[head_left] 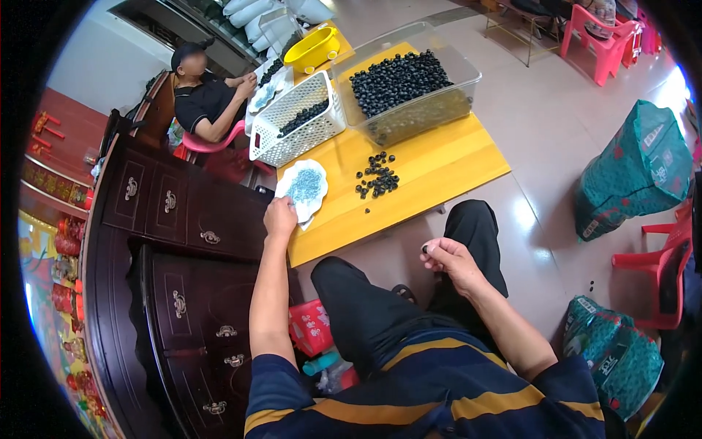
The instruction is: Sorting small black berries or seeds by hand from a pile on the table.
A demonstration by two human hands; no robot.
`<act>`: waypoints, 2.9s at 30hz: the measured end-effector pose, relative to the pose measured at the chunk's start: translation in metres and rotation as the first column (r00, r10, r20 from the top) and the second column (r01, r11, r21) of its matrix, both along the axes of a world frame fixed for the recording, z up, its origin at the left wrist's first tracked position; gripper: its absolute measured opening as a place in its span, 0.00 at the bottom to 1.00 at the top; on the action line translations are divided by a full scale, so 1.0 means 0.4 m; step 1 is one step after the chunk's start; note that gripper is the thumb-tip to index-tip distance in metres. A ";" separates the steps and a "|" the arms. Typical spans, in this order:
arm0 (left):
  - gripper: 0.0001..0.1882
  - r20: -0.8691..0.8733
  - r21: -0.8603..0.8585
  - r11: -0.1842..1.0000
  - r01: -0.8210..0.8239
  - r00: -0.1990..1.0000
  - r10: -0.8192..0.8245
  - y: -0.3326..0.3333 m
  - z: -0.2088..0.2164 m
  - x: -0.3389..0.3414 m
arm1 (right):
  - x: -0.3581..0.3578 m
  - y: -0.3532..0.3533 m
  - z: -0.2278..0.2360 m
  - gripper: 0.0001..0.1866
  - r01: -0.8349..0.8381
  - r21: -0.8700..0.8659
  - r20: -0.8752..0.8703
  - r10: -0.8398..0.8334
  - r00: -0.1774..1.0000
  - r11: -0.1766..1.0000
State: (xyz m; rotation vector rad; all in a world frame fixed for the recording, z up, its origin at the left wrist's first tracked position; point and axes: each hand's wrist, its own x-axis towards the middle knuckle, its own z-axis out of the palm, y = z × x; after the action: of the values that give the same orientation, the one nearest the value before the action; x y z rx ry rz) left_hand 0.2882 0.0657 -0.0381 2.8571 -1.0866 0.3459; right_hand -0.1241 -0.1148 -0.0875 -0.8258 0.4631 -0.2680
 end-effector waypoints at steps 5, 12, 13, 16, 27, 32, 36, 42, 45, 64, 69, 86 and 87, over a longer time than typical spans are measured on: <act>0.09 -0.051 0.036 0.997 -0.069 0.996 0.071 -0.017 0.004 -0.014 | -0.001 -0.002 -0.006 0.08 0.006 0.017 -0.005 -0.006 1.000 1.000; 0.08 -0.068 0.010 0.997 -0.077 0.995 0.077 -0.018 0.005 -0.013 | -0.004 -0.005 -0.001 0.09 0.005 0.018 -0.019 -0.005 1.000 1.000; 0.07 -0.076 0.009 0.997 -0.076 0.994 0.077 -0.017 0.005 -0.014 | -0.005 -0.005 0.000 0.09 0.006 0.018 -0.016 -0.005 1.000 1.000; 0.06 -0.105 0.011 0.998 -0.060 0.993 0.061 -0.019 0.005 -0.008 | -0.007 -0.005 0.000 0.08 0.006 0.017 -0.012 -0.006 1.000 1.000; 0.09 -0.068 0.072 0.997 -0.025 0.997 0.030 -0.032 0.001 -0.013 | -0.006 -0.001 0.027 0.07 0.021 0.011 -0.032 -0.020 0.999 1.000; 0.09 -0.147 0.038 0.999 0.028 0.989 -0.022 -0.022 0.005 -0.010 | -0.004 0.002 0.020 0.07 0.015 0.027 -0.042 -0.013 0.999 1.000; 0.10 -0.210 0.017 1.000 0.019 0.978 -0.015 -0.027 0.007 -0.017 | -0.007 0.000 0.021 0.06 0.012 0.018 -0.047 -0.011 0.999 1.000; 0.11 -0.294 -0.038 0.999 0.027 0.955 -0.037 -0.022 0.009 0.005 | -0.003 0.002 0.023 0.07 -0.001 0.006 -0.049 0.002 0.999 1.000; 0.11 -0.360 -0.042 0.999 -0.010 0.933 -0.006 -0.031 0.010 0.005 | -0.003 0.001 0.011 0.06 0.000 -0.001 -0.042 0.000 0.999 1.000; 0.07 0.076 -0.027 0.991 0.128 0.989 -0.126 -0.040 0.057 -0.051 | -0.002 0.002 -0.012 0.09 -0.010 -0.003 -0.021 0.010 1.000 1.000; 0.05 0.183 -0.230 0.871 0.435 0.898 -0.400 -0.084 0.122 -0.194 | -0.009 0.006 -0.015 0.10 -0.011 0.109 -0.062 0.018 0.998 0.994; 0.10 -0.027 -0.274 0.653 0.706 0.673 -0.739 -0.220 0.021 -0.692 | -0.001 -0.010 -0.039 0.09 0.001 0.492 0.251 -0.144 0.957 0.871; 0.10 -0.023 -0.277 0.665 0.694 0.687 -0.726 -0.213 0.024 -0.687 | 0.006 -0.006 -0.038 0.09 0.022 0.452 0.220 -0.135 0.966 0.892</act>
State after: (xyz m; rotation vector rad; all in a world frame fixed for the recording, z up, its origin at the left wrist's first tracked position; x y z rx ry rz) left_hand 0.0132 -0.0195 -0.0287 1.9734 -1.8535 0.2002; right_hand -0.1215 -0.1170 -0.1026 -0.3149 0.3061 -0.3203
